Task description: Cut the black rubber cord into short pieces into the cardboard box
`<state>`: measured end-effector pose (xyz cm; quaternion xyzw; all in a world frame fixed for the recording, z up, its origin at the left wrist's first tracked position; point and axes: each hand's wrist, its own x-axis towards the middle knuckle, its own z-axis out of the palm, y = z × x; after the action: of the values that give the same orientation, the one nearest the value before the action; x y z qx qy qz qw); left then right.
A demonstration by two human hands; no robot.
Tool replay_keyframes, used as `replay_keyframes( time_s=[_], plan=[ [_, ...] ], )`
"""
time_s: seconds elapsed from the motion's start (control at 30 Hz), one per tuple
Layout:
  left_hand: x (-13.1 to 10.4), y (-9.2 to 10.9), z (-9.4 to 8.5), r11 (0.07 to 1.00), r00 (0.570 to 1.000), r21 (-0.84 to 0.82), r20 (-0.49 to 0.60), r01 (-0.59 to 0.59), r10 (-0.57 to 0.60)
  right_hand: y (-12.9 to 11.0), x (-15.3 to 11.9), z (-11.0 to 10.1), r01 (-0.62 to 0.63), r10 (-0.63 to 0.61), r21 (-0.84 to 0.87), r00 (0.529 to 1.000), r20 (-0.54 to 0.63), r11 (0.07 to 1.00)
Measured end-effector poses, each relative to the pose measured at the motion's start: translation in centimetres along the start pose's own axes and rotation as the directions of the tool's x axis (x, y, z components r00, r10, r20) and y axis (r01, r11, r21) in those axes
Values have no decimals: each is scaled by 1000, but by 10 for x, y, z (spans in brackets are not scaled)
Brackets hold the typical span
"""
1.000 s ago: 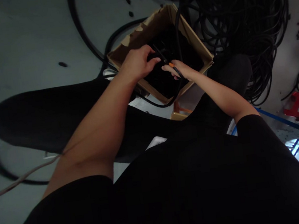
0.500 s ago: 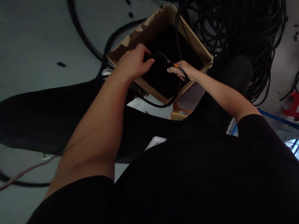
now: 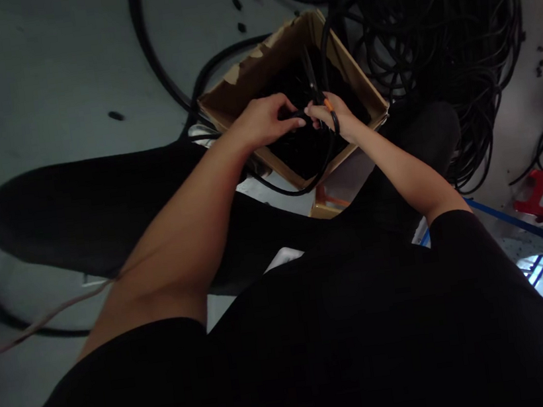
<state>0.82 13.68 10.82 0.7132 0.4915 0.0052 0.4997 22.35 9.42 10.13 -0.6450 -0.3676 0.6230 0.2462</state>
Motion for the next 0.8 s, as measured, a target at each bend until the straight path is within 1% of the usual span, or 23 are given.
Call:
replay_keyframes(
  time_s=[0.07,0.13,0.2,0.27,0.33,0.4,0.5,0.57,0.67,0.8],
  plan=[
    [-4,4,-4,1000,1000,-23,-20,-12,11,-5,2,-5,37,-39,-40,999,-37,998],
    [-9,6,-12,999,999,-37,-46,-15,13,-10,4,-13,61,-66,-55,993,-103,997],
    [-13,5,-22,999,998,-32,-57,3,-4,-15,7,-21,78,-84,-38,980,-183,996],
    [-17,5,-30,999,998,0,-59,33,-33,-15,11,-28,68,-67,-3,973,-220,998],
    [-20,5,-35,996,996,50,-68,67,-64,-11,12,-32,23,-19,23,983,-183,999],
    [-21,6,-37,989,991,92,-79,118,-110,-3,10,-31,-28,28,1,996,-81,1000],
    [-21,8,-36,979,982,110,-92,172,-162,9,3,-25,-67,80,-138,993,86,988],
    [-21,9,-34,977,981,115,-92,178,-168,13,-2,-22,-58,94,-231,985,146,971],
    [-19,8,-31,979,984,120,-95,163,-153,10,-5,-21,-39,85,-294,985,147,955],
    [-16,4,-23,988,990,111,-99,109,-98,-4,-6,-20,-66,112,-287,983,145,956]
  ],
)
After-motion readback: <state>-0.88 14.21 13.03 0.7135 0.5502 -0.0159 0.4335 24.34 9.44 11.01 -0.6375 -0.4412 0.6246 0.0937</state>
